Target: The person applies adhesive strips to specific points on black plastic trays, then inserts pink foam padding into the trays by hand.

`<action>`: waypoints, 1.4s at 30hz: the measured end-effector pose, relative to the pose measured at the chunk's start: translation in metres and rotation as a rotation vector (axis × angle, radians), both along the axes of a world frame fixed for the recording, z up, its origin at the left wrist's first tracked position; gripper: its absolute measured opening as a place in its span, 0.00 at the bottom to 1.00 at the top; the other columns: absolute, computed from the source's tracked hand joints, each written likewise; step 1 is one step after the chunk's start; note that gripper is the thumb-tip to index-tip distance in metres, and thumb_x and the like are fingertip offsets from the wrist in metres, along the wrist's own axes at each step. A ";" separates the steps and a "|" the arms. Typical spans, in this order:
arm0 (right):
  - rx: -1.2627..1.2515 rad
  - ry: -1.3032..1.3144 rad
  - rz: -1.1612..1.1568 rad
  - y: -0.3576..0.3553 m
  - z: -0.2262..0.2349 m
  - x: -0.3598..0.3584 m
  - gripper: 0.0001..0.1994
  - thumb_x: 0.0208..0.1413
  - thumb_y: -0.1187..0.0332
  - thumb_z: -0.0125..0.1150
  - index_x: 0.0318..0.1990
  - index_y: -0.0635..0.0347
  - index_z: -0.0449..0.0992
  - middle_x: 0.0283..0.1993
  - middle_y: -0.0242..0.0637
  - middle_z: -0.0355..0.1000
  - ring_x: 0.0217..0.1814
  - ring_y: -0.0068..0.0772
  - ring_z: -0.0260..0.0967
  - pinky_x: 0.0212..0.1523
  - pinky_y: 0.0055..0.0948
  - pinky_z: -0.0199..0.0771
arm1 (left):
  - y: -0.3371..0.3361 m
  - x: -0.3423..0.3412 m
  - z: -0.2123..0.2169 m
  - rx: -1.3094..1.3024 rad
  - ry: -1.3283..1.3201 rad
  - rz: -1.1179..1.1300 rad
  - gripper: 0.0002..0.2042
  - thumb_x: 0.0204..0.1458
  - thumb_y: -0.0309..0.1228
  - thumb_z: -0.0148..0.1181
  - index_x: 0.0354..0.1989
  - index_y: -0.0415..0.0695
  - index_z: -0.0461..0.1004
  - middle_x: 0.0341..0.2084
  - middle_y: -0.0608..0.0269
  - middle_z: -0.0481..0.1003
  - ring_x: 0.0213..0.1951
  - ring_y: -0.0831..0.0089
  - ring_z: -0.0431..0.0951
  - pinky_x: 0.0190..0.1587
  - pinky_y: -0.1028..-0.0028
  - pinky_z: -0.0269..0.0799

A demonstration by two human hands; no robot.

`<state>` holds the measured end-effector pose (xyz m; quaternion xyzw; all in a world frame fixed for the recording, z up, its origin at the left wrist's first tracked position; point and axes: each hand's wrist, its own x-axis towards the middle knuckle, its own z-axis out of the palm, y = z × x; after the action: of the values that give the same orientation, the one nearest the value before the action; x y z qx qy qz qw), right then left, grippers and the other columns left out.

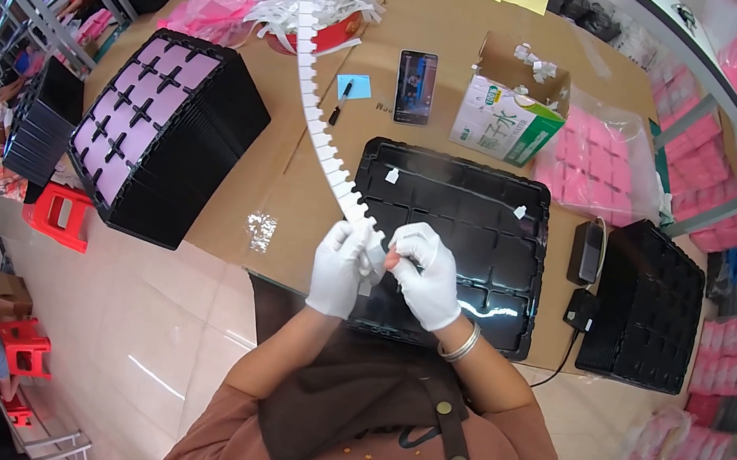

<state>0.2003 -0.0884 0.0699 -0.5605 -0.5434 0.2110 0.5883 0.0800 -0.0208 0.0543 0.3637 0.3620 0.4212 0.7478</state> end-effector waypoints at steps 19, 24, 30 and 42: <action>-1.094 -0.363 -0.465 -0.131 -0.031 0.098 0.07 0.44 0.64 0.62 0.27 0.57 0.74 0.28 0.43 0.74 0.33 0.47 0.71 0.35 0.39 0.69 | 0.018 -0.043 -0.023 0.012 -0.014 0.087 0.05 0.56 0.33 0.54 0.33 0.46 0.68 0.25 0.68 0.70 0.24 0.86 0.65 0.23 0.85 0.56; -1.115 -0.440 -0.572 -0.124 -0.034 0.084 0.06 0.45 0.66 0.60 0.26 0.57 0.72 0.26 0.42 0.74 0.32 0.46 0.72 0.34 0.39 0.70 | 0.013 -0.041 -0.028 0.021 0.018 0.089 0.06 0.56 0.33 0.53 0.32 0.45 0.68 0.26 0.67 0.70 0.24 0.85 0.64 0.25 0.84 0.56; -0.919 -0.490 -0.513 -0.139 -0.039 0.084 0.04 0.44 0.72 0.59 0.25 0.60 0.71 0.25 0.41 0.73 0.31 0.41 0.73 0.33 0.35 0.71 | 0.007 -0.037 -0.023 -0.007 0.077 0.094 0.06 0.57 0.33 0.53 0.32 0.44 0.68 0.23 0.68 0.69 0.22 0.86 0.61 0.25 0.84 0.55; -0.918 -0.485 -0.469 -0.134 -0.034 0.090 0.04 0.44 0.78 0.58 0.30 0.64 0.74 0.30 0.48 0.71 0.35 0.50 0.70 0.37 0.36 0.70 | -0.003 -0.045 -0.043 0.080 0.209 0.075 0.07 0.57 0.31 0.52 0.32 0.40 0.69 0.28 0.67 0.70 0.31 0.84 0.68 0.38 0.81 0.66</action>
<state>0.2902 -0.2227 0.0358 -0.8967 -0.3765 0.1545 0.1740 0.0349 -0.0241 0.0114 0.4212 0.4343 0.4226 0.6748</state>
